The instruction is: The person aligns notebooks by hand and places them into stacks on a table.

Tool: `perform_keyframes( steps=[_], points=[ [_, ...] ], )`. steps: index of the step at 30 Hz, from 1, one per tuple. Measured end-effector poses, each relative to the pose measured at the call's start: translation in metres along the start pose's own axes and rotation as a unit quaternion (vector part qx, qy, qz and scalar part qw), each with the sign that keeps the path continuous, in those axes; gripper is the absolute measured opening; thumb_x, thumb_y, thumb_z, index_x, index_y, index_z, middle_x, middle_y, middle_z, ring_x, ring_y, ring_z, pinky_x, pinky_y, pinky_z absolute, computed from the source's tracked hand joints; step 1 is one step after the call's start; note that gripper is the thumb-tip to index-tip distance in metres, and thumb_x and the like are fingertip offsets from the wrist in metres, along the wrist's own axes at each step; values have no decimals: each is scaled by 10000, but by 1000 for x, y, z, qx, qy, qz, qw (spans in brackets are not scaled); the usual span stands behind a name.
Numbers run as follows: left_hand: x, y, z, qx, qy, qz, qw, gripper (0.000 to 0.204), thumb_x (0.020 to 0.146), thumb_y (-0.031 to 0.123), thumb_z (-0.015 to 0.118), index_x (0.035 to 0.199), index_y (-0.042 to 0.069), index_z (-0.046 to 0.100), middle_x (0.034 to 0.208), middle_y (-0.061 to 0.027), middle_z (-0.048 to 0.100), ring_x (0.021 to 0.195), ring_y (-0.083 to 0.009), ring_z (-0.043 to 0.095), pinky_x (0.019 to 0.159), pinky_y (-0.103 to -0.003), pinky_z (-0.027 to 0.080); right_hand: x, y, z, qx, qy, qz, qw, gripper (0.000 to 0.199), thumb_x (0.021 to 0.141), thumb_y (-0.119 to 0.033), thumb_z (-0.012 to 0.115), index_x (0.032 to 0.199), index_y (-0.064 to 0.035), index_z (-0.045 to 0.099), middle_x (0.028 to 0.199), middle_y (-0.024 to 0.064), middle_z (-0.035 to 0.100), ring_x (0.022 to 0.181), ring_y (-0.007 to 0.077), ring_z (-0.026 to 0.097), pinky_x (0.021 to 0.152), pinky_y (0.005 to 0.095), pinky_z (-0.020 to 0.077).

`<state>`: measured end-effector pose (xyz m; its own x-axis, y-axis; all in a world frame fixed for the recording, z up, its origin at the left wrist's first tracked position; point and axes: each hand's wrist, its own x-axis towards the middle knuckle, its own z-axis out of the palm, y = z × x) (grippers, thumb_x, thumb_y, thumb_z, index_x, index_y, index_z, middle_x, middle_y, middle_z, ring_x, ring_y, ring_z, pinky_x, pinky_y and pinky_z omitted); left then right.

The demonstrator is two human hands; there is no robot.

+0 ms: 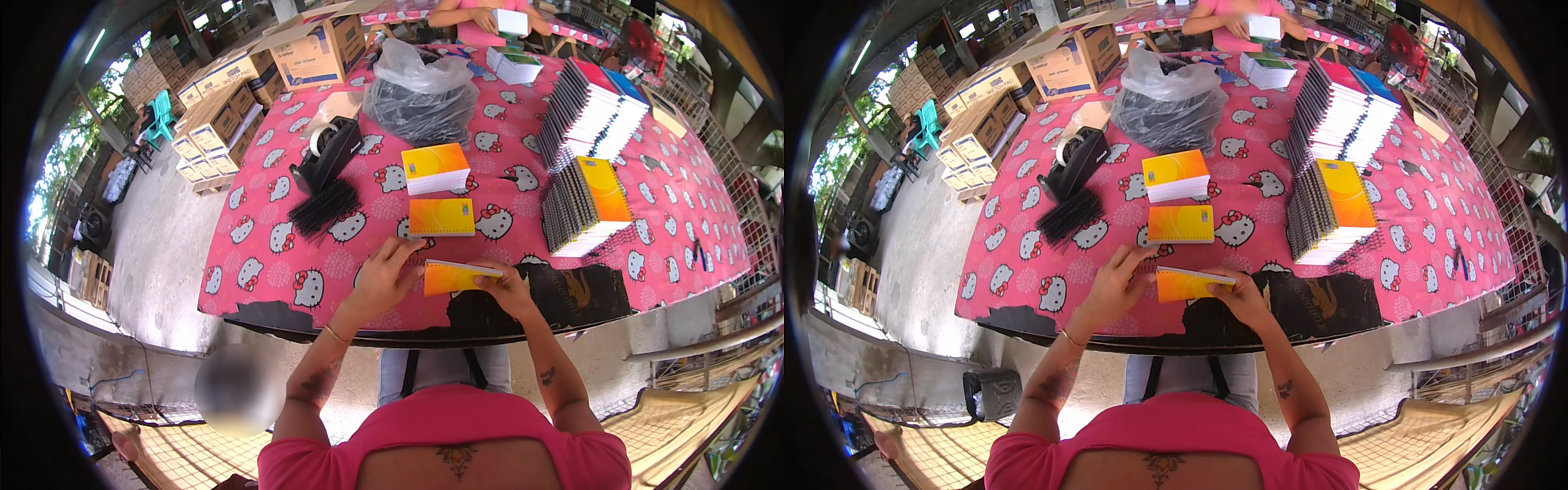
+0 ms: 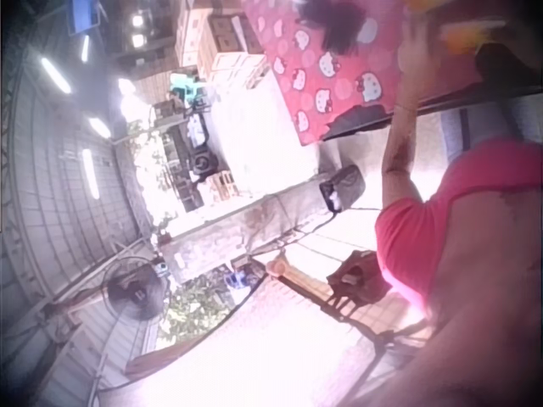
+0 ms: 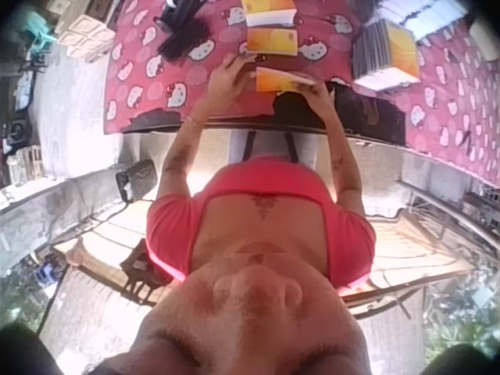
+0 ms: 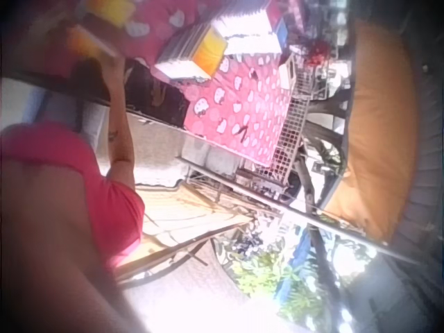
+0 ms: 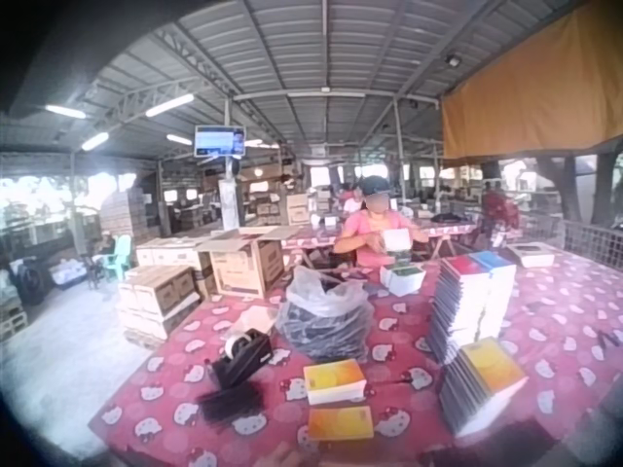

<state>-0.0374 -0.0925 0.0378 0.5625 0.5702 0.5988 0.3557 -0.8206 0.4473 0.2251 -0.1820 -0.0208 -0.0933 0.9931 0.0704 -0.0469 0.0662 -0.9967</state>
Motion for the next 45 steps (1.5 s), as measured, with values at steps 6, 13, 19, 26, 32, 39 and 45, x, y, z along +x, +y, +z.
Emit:
perform_keyframes(
  steps=[6,13,19,26,32,39,45],
  points=[
    [5,-7,-9,-129,-145,-69,979,294,917,112,667,1204,48,645,918,-150,670,658,-295,637,624,-376,515,1,0,-4,-11,-18,-28,999,292,980,-92,620,1246,28,619,1146,64,683,1066,123,615,954,264,476],
    [14,-5,-5,-102,-103,-16,989,264,910,115,679,1164,43,662,953,-138,674,797,-303,684,678,-381,526,3,1,-4,-34,-8,-19,999,282,981,-81,612,1241,26,628,1148,62,682,1063,121,613,949,262,474],
    [8,-20,0,-38,-173,-41,983,287,887,147,685,1166,113,632,1107,-103,623,877,-326,664,713,-427,551,3,-6,2,-45,-11,-28,999,287,978,-86,619,1244,21,629,1124,49,679,1038,111,610,924,253,475],
    [-2,29,29,242,-59,3,969,691,938,437,578,1448,-2,419,1452,-248,438,1336,-384,441,1040,-627,306,-2,-8,17,14,82,-21,996,284,973,-91,628,1238,10,635,1076,30,668,952,76,594,845,225,484],
    [-2,32,33,309,-25,-20,950,814,921,565,527,1478,-10,383,1562,-213,344,1479,-343,288,1138,-664,150,1,-25,25,-21,90,-32,995,302,972,-87,624,1254,22,619,1040,21,663,919,64,588,823,218,484],
    [-6,40,39,307,-62,39,949,829,923,593,489,1464,-26,385,1545,-216,368,1474,-348,292,1142,-652,137,0,-28,27,-8,66,-64,996,319,985,-112,607,1263,43,593,1102,56,676,983,95,605,880,262,497],
    [5,61,23,374,-171,67,909,823,904,614,498,1453,6,418,1540,-197,380,1465,-328,306,1132,-591,246,-5,-50,15,-2,47,-37,998,306,983,-111,609,1249,40,600,1088,47,672,974,96,609,857,267,508]
  ],
)
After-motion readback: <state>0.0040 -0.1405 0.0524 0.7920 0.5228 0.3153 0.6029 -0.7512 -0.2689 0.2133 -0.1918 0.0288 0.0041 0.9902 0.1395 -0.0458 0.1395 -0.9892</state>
